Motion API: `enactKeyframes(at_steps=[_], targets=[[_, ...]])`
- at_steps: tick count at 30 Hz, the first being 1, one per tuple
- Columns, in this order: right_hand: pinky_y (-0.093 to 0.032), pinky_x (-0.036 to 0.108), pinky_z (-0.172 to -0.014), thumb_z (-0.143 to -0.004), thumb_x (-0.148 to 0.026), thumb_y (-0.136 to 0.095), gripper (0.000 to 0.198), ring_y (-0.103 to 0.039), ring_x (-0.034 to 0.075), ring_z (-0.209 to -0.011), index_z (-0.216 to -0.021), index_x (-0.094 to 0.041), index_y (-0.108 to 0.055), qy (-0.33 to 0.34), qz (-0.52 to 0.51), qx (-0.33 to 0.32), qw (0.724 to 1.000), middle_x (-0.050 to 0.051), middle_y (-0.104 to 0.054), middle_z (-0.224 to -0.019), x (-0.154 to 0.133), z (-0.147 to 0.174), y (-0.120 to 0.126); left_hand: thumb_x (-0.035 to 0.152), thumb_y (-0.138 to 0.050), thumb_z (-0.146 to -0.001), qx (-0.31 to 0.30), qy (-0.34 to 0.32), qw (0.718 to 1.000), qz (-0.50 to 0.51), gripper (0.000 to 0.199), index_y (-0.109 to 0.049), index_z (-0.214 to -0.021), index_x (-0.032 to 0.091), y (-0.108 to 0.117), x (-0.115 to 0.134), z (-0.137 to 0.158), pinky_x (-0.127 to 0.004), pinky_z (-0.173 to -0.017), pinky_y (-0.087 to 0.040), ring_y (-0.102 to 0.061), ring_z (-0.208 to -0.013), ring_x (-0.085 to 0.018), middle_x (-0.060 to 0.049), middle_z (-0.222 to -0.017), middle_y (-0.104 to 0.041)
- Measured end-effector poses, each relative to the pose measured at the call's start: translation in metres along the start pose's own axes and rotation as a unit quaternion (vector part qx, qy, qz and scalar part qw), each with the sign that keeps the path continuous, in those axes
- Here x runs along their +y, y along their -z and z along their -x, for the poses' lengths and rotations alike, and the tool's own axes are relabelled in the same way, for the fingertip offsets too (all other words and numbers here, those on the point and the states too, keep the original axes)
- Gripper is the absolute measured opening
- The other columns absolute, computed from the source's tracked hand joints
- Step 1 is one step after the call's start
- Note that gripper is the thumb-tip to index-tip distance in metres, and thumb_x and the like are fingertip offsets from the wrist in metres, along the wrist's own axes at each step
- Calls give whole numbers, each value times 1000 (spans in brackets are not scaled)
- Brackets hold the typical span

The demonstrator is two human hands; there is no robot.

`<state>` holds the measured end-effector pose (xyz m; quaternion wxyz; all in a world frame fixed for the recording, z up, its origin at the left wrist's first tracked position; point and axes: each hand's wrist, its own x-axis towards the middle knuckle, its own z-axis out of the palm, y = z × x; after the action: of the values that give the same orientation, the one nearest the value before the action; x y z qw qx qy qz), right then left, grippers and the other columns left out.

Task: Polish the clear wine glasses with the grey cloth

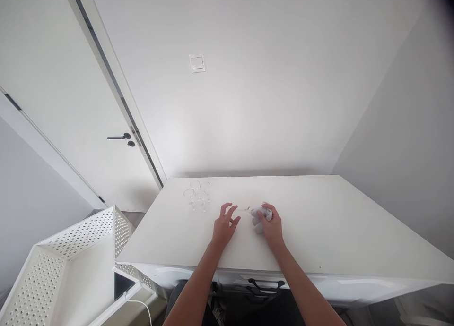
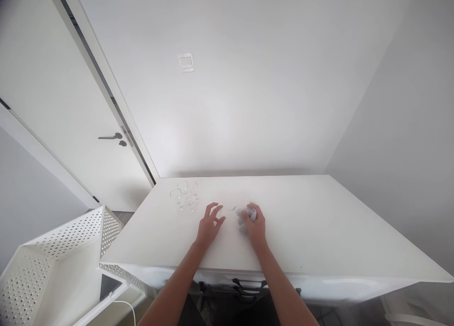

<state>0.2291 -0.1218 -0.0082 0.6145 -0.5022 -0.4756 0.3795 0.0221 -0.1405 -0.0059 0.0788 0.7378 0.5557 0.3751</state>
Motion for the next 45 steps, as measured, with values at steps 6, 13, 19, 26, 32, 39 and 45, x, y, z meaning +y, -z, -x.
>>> enactKeyframes(at_steps=[6, 13, 19, 26, 32, 39, 45], targets=[[-52, 36, -86, -78, -50, -82, 38, -63, 23, -97, -101, -23, -68, -7, -80, -40, 996, 7, -68, -119, -4, 2, 0, 38, -70, -93, 23, -89, 993, -77, 27, -69, -118, 28, -6, -3, -3, -40, -88, -51, -61, -101, -24, -7, -112, -71], [-57, 37, -89, -77, -47, -83, 63, -67, 23, -107, -134, -32, -61, -98, -245, -13, 964, 4, -69, -126, 3, 0, -1, 25, -64, -97, 75, -71, 993, -63, 10, -69, -89, 23, -7, -7, -2, -36, -82, -42, -53, -87, -21, -4, -82, -67], [-56, 45, -99, -78, -47, -80, 55, -64, 28, -120, -127, -29, -66, -160, -294, 61, 940, 7, -68, -134, 16, -10, 0, 26, -59, -99, 79, -43, 996, -1, 15, -67, -87, 22, -2, -5, -1, -36, -81, -43, -54, -82, -20, -4, -76, -66], [-54, 57, -90, -92, -63, -52, 64, -69, 38, -110, -142, -24, -60, -191, -299, -229, 906, 15, -75, -117, -16, 2, 0, 30, -63, -94, -58, -104, 989, 87, 16, -67, -80, 23, 1, -1, 1, -36, -77, -48, -57, -82, -21, -5, -75, -69], [-56, 49, -85, -89, -59, -58, 48, -69, 32, -101, -126, -30, -69, -135, -242, -154, 948, 8, -72, -122, -11, 0, -2, 30, -67, -92, -39, -100, 992, 62, 15, -70, -79, 23, 3, 2, 0, -38, -81, -48, -58, -84, -22, -4, -74, -72], [-56, 45, -84, -87, -56, -60, 65, -70, 32, -98, -145, -29, -58, -133, -245, -182, 943, 8, -72, -122, -14, 5, -2, 33, -66, -93, -3, -84, 996, 29, 18, -71, -78, 24, 5, 4, 0, -40, -80, -47, -55, -82, -23, -5, -72, -71], [-57, 50, -90, -90, -71, -49, 65, -71, 33, -107, -139, -31, -65, -214, -211, -178, 937, 7, -72, -128, -6, 3, -6, 33, -61, -94, 5, -57, 998, 32, 25, -65, -72, 23, 4, 1, 0, -38, -75, -45, -53, -79, -23, -5, -67, -66]])
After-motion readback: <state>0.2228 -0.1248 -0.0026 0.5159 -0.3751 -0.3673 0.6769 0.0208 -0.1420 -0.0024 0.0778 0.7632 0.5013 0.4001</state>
